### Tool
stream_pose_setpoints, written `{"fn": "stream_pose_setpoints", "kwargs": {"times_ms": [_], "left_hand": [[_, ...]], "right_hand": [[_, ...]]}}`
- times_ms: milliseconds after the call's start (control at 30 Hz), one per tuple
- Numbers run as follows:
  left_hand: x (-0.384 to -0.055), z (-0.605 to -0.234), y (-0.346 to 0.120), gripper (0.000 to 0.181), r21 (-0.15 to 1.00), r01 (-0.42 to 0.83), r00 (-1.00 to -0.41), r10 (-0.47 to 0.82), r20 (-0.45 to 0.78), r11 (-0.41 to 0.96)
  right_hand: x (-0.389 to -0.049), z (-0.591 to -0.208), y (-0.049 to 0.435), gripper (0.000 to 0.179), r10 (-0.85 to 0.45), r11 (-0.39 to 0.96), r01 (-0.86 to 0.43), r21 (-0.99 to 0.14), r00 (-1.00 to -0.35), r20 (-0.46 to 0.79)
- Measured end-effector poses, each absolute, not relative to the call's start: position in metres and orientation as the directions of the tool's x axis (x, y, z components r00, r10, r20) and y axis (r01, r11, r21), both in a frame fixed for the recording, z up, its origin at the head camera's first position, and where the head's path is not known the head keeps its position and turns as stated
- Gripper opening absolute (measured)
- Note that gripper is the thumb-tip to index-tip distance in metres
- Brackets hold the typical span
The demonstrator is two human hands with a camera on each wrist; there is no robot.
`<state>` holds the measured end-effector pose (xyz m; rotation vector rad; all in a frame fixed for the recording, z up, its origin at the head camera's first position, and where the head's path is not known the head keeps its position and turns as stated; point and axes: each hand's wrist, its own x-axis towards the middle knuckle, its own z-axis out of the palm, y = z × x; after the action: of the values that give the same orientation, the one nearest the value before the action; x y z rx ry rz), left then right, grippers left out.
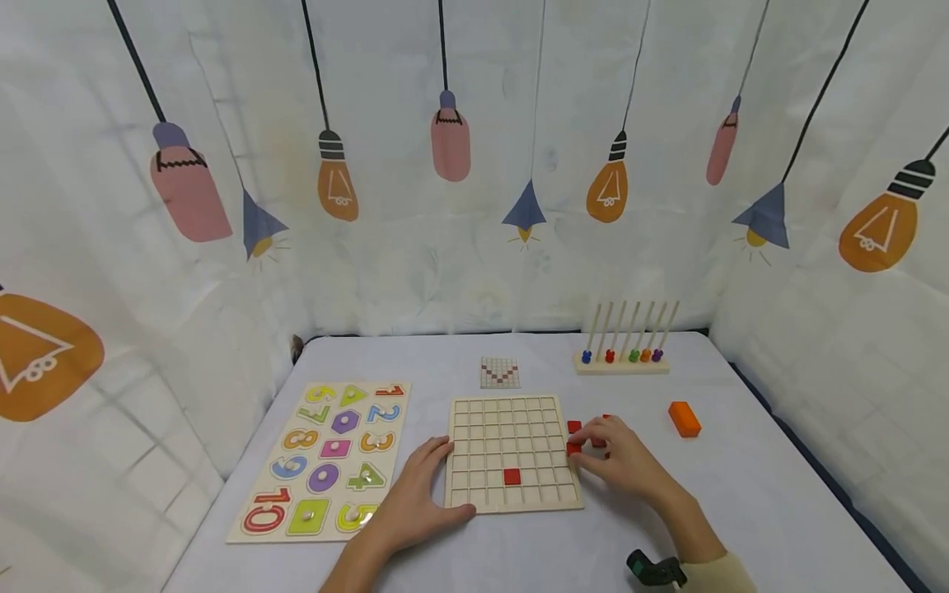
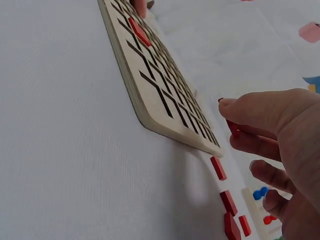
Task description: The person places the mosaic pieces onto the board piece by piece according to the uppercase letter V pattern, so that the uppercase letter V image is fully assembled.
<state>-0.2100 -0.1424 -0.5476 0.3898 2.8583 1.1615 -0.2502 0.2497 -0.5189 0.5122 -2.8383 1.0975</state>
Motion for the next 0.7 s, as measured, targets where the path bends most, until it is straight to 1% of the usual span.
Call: {"fn": "stream_pose_setpoints", "kwargs": {"times_ms": [100,267,433,700], "left_hand": [[-0.21,-0.547,-0.143,0.113,0.689,0.216,-0.969,0.238,0.065,0.692],[-0.21,-0.547,-0.143,0.113,0.687,0.217,-0.969,0.238,0.065,0.694],[-0.211,-0.548,-0.143,0.113,0.693,0.22,-0.968,0.243,0.067,0.686],[-0.21,-0.547,-0.143,0.113,0.698,0.221,-0.968,0.243,0.069,0.681]], "right_hand": [[-0.249,-0.514,0.241,0.018,-0.298,0.682,-0.342,-0.647,-0.937,0.182],[-0.249,-0.511,0.228,0.019,-0.309,0.658,-0.334,-0.675,-0.937,0.163],[-0.251,-0.512,0.219,0.017,-0.325,0.668,-0.351,-0.656,-0.931,0.167],[-0.25,-0.512,0.206,0.019,-0.341,0.646,-0.356,-0.675,-0.926,0.162]]}}
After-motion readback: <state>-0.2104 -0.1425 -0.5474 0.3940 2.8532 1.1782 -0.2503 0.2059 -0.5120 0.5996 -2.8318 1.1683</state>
